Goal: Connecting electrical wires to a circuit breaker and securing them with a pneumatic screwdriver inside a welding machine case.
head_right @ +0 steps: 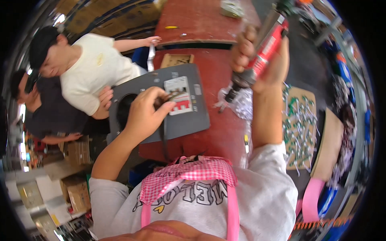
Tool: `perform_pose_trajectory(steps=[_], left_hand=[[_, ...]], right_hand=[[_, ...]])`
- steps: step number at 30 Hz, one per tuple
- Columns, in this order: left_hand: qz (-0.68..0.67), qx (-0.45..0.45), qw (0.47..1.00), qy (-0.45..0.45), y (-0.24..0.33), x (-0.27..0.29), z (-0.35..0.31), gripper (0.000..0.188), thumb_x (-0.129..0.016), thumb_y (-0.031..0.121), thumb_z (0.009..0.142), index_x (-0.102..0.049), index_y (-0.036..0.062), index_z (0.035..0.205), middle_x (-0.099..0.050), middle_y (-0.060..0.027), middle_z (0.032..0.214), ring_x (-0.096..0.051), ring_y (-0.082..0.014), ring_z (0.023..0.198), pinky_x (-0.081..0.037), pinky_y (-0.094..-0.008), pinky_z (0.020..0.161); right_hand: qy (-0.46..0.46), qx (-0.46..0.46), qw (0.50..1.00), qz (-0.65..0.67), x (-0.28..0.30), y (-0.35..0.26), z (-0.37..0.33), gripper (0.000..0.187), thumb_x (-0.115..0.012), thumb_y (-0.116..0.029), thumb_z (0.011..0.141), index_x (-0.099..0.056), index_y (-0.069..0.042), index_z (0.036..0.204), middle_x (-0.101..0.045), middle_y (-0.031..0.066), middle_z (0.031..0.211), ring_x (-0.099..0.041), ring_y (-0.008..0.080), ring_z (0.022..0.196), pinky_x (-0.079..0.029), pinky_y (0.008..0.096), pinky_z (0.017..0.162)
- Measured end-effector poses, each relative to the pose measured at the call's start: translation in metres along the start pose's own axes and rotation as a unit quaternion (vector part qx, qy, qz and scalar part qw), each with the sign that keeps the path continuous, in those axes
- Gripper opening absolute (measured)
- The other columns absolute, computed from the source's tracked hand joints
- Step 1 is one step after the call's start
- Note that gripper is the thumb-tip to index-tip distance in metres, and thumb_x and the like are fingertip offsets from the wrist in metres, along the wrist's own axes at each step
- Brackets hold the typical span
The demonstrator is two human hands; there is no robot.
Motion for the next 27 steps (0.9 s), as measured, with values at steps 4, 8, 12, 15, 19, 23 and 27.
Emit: perform_pose_trajectory(steps=[4,8,12,15,19,23,27], left_hand=[[-0.154,0.02,0.986,0.061,-0.013,-0.006,-0.002,0.016,-0.069,0.011,0.087,-0.059,-0.0006,0.09,-0.062,-0.0074,0.079,-0.061,-0.0118,0.071,-0.049,-0.0267,0.064],[-0.218,0.047,0.974,0.035,-0.019,-0.01,0.007,0.017,-0.069,0.014,0.088,-0.06,-0.0003,0.088,-0.061,-0.0008,0.071,-0.054,-0.0036,0.062,-0.044,-0.0231,0.056],[-0.111,-0.007,0.993,0.045,-0.013,-0.005,0.01,0.018,-0.071,0.014,0.086,-0.061,-0.0011,0.088,-0.065,-0.0064,0.073,-0.061,-0.0105,0.065,-0.048,-0.0288,0.059],[-0.138,0.01,0.99,0.03,-0.018,-0.009,0.007,0.019,-0.071,0.013,0.085,-0.061,-0.0017,0.09,-0.067,-0.0103,0.076,-0.065,-0.0129,0.069,-0.049,-0.0307,0.063],[-0.281,0.096,0.954,-0.044,-0.038,-0.011,0.008,0.012,-0.066,0.01,0.092,-0.06,-0.0005,0.094,-0.065,-0.0024,0.082,-0.06,-0.0073,0.071,-0.047,-0.0228,0.064],[-0.385,0.167,0.898,-0.133,-0.035,-0.015,0.011,0.013,-0.065,0.011,0.092,-0.058,-0.0003,0.094,-0.064,-0.0033,0.084,-0.058,-0.0068,0.071,-0.047,-0.021,0.063],[-0.29,0.171,0.938,-0.079,-0.026,-0.009,0.015,0.018,-0.067,0.01,0.09,-0.054,-0.0018,0.094,-0.066,-0.0089,0.076,-0.062,-0.0094,0.065,-0.048,-0.0242,0.055]], right_hand=[[0.015,-0.014,1.0,-0.018,0.008,-0.01,-0.018,0.045,-0.038,-0.052,0.097,-0.045,-0.008,0.096,-0.044,0.0038,0.074,-0.04,0.0155,0.056,-0.035,0.0314,0.048],[0.0,0.0,1.0,-0.006,0.017,-0.013,-0.024,0.041,-0.039,-0.047,0.1,-0.042,-0.006,0.095,-0.045,0.0045,0.075,-0.04,0.015,0.057,-0.036,0.0306,0.05],[0.013,0.004,1.0,-0.009,0.016,-0.013,-0.027,0.041,-0.039,-0.047,0.1,-0.041,-0.006,0.094,-0.045,0.005,0.074,-0.041,0.0154,0.057,-0.037,0.0315,0.051],[0.021,-0.013,1.0,-0.008,0.018,-0.008,-0.03,0.044,-0.041,-0.051,0.098,-0.043,-0.007,0.095,-0.045,0.0037,0.073,-0.042,0.0166,0.057,-0.037,0.0323,0.05],[0.042,-0.006,0.999,-0.01,0.013,-0.005,-0.029,0.052,-0.038,-0.056,0.097,-0.046,-0.005,0.095,-0.046,0.0047,0.073,-0.045,0.0184,0.057,-0.038,0.0334,0.05],[0.073,-0.002,0.997,0.001,0.011,-0.003,-0.031,0.058,-0.03,-0.059,0.097,-0.048,-0.004,0.092,-0.049,0.0075,0.073,-0.048,0.0214,0.058,-0.041,0.0356,0.05],[0.079,0.003,0.997,0.012,0.011,-0.001,-0.031,0.059,-0.029,-0.058,0.098,-0.05,-0.003,0.092,-0.052,0.009,0.073,-0.053,0.0231,0.059,-0.043,0.0362,0.051]])
Point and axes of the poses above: each hand's wrist, its own z-axis towards the middle knuckle, its own x-axis out of the back of the hand, y = z × x, the point moved 6 cm from there along z, towards the middle knuckle
